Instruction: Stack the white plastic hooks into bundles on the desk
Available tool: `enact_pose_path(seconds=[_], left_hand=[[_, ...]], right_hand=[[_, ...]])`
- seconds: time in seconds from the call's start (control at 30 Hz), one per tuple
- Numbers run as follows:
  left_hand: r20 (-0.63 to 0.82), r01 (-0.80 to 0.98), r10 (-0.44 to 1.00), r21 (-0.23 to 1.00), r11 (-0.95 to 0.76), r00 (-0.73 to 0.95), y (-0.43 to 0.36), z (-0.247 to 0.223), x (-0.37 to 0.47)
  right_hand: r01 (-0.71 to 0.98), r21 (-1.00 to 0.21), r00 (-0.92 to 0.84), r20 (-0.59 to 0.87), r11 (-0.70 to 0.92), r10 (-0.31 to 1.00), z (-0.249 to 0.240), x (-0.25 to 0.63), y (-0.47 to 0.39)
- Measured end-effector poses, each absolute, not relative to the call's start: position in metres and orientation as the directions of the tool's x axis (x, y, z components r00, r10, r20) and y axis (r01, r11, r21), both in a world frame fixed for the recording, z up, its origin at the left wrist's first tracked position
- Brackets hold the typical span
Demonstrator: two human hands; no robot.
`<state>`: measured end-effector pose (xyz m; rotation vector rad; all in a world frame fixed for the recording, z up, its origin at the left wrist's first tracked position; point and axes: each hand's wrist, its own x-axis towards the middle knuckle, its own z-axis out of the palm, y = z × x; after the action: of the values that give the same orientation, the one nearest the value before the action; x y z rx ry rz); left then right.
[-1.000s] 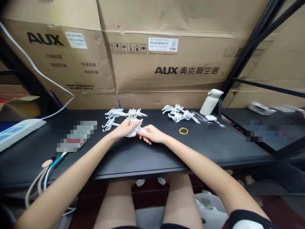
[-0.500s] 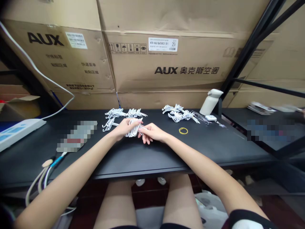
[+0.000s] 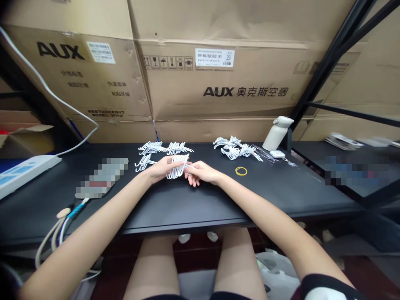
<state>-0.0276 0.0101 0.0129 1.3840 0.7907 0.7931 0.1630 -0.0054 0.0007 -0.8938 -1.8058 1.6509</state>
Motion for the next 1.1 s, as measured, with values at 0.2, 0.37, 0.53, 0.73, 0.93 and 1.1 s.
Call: enact_pose_path(seconds=[0.2, 0.37, 0.53, 0.73, 0.93, 1.1], left_hand=[[-0.073, 0.024, 0.776, 0.997, 0.074, 0.626, 0.015, 0.012, -0.038], [-0.157, 0.087, 0.754, 0.987, 0.132, 0.637, 0.016, 0.017, -0.044], [-0.172, 0.118, 0.748, 0.985, 0.125, 0.641, 0.020, 0.015, -0.047], [-0.153, 0.123, 0.721, 0.988, 0.094, 0.676, 0.018, 0.015, -0.047], [-0.143, 0.127, 0.730, 0.989, 0.077, 0.668, 0.017, 0.014, -0.047], [-0.144, 0.143, 0.721, 0.988, 0.063, 0.678, 0.016, 0.016, -0.047]], right_hand=[[0.136, -0.991, -0.667, -0.080, 0.016, 0.741, 0.001, 0.173, 0.000], [0.159, -0.987, -0.682, -0.084, 0.035, 0.727, 0.005, 0.178, 0.002], [0.257, -0.963, -0.697, -0.129, 0.078, 0.706, 0.010, 0.183, 0.003], [0.274, -0.959, -0.748, -0.166, 0.071, 0.642, 0.012, 0.188, 0.004], [0.268, -0.963, -0.766, -0.189, 0.037, 0.615, 0.014, 0.190, 0.003], [0.279, -0.960, -0.787, -0.232, -0.006, 0.572, 0.017, 0.190, 0.001]])
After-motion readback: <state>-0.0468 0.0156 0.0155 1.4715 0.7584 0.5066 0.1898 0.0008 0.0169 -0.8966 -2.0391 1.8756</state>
